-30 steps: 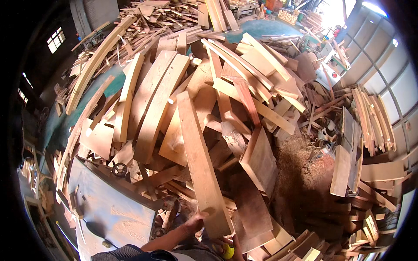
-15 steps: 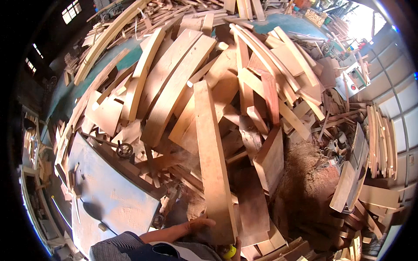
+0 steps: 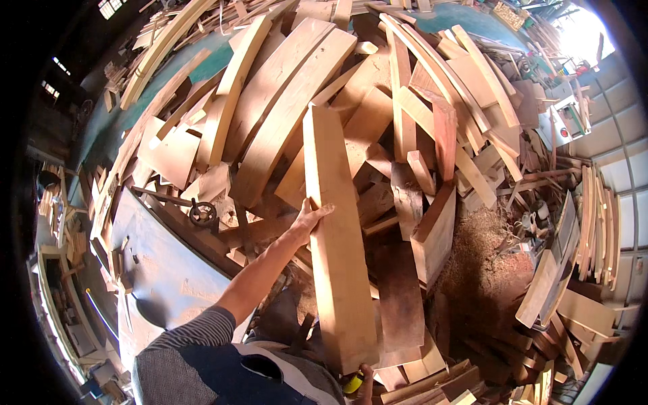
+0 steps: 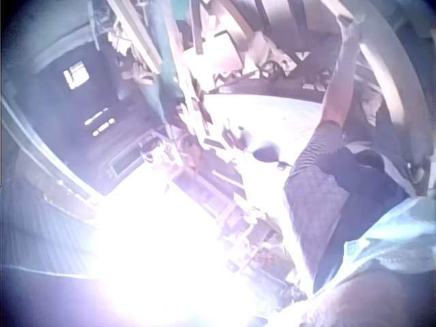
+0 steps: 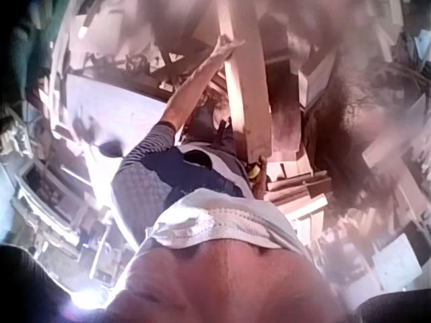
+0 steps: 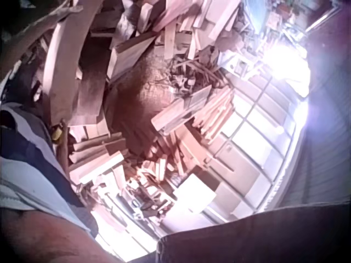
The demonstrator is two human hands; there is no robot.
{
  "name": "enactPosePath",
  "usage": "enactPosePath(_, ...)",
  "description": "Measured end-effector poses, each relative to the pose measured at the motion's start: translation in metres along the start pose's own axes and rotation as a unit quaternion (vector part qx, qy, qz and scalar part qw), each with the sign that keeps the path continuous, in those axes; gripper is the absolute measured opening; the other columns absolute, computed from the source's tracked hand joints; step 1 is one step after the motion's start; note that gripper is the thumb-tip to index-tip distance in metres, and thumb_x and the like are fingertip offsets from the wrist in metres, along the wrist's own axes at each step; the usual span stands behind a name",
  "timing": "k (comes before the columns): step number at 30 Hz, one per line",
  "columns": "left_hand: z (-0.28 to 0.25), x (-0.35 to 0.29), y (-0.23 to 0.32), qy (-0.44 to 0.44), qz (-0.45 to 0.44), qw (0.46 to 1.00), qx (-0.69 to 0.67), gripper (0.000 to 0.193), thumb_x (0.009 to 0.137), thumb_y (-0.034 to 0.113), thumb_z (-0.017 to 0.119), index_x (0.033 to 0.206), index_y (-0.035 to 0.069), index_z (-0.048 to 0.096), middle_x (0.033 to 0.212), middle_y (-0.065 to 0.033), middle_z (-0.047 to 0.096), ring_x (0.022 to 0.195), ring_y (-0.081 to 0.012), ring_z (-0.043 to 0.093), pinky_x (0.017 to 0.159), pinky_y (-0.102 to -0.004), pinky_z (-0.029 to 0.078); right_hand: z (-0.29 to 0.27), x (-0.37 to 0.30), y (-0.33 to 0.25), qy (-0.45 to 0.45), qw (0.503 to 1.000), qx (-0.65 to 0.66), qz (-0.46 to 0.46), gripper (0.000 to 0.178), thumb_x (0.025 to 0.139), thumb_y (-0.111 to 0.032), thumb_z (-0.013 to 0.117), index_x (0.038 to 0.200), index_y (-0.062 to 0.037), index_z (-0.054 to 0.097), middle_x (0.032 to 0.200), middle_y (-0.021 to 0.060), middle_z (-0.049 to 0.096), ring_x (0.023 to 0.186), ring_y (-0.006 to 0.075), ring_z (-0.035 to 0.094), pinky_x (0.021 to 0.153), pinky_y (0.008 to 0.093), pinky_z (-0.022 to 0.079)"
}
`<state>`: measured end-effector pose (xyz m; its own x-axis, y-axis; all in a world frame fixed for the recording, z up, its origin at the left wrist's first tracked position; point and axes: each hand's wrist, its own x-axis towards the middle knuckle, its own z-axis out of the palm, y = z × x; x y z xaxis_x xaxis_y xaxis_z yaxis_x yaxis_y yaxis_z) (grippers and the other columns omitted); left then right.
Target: The person selects various pieces of wood from a large pile, places them on a table, and measures their length and width with a tape measure.
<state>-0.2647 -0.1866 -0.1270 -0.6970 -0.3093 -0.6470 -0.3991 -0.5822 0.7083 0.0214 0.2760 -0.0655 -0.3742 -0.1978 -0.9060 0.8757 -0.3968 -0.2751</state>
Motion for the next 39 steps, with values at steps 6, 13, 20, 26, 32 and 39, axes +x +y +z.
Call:
enactPosePath(6,0.004,-0.007,-0.008,-0.016,-0.029,0.992,-0.124,0.069,0.08,0.015,0.079,0.135,0.008,0.037,0.124,-0.0176,0.055,0.112,-0.0303,0.062,0.084,-0.0492,0.059,0.074,-0.026,-0.016,0.059,0.974,-0.091,-0.198,0.06,0.089,-0.033,0.071,0.133,0.0006,0.05,0.105,0.0117,0.067,0.078,0.0209,0.069,0.074,0.0385,0.06)
enactPosePath(13,-0.002,-0.063,-0.074,0.142,0.086,0.986,-0.025,0.084,0.07,0.023,0.086,0.138,0.007,0.039,0.104,-0.0189,0.065,0.095,-0.0323,0.067,0.086,-0.0441,0.058,-0.016,-0.061,-0.042,0.015,0.996,-0.025,-0.084,0.056,0.088,-0.035,0.073,0.133,-0.0069,0.054,0.12,0.0099,0.066,0.104,0.0269,0.066,0.083,0.0436,0.059)
enactPosePath(20,-0.013,-0.212,-0.116,0.253,0.154,0.955,-0.005,0.082,0.08,0.004,0.079,0.138,-0.004,0.022,0.112,-0.0219,0.063,0.096,-0.0269,0.071,0.083,-0.0376,0.06,-0.097,-0.057,-0.121,-0.018,0.994,-0.101,-0.044,0.055,0.089,-0.038,0.07,0.133,-0.0085,0.055,0.122,0.0089,0.066,0.107,0.0281,0.067,0.083,0.0449,0.059)
enactPosePath(26,-0.034,-0.302,-0.122,0.291,0.222,0.902,-0.23,0.072,0.081,0.007,0.076,0.134,0.002,0.028,0.111,-0.0188,0.06,0.099,-0.0283,0.067,0.085,-0.0415,0.059,-0.111,-0.023,-0.195,-0.092,0.977,-0.195,-0.003,0.053,0.091,-0.041,0.069,0.132,-0.0099,0.056,0.124,0.0081,0.066,0.11,0.0292,0.067,0.083,0.0459,0.06)
enactPosePath(32,-0.057,-0.363,-0.124,0.335,0.191,0.868,-0.312,0.074,0.078,0.013,0.076,0.137,0.007,0.031,0.12,-0.0196,0.054,0.109,-0.032,0.06,0.09,-0.0482,0.056,-0.073,-0.023,-0.211,-0.143,0.947,-0.287,0.013,0.051,0.091,-0.038,0.068,0.133,-0.011,0.056,0.119,0.0089,0.067,0.106,0.0291,0.068,0.076,0.0469,0.061)
enactPosePath(39,-0.162,-0.369,-0.199,0.349,0.18,0.918,-0.049,0.072,0.089,0.042,0.074,0.137,-0.004,0.045,0.134,-0.0261,0.051,0.126,-0.0353,0.052,0.108,-0.0446,0.043,0.046,-0.048,-0.119,-0.241,0.845,-0.461,-0.127,0.05,0.086,-0.015,0.069,0.132,0.0019,0.055,0.115,0.0103,0.065,0.096,0.0239,0.066,0.081,0.0371,0.056)
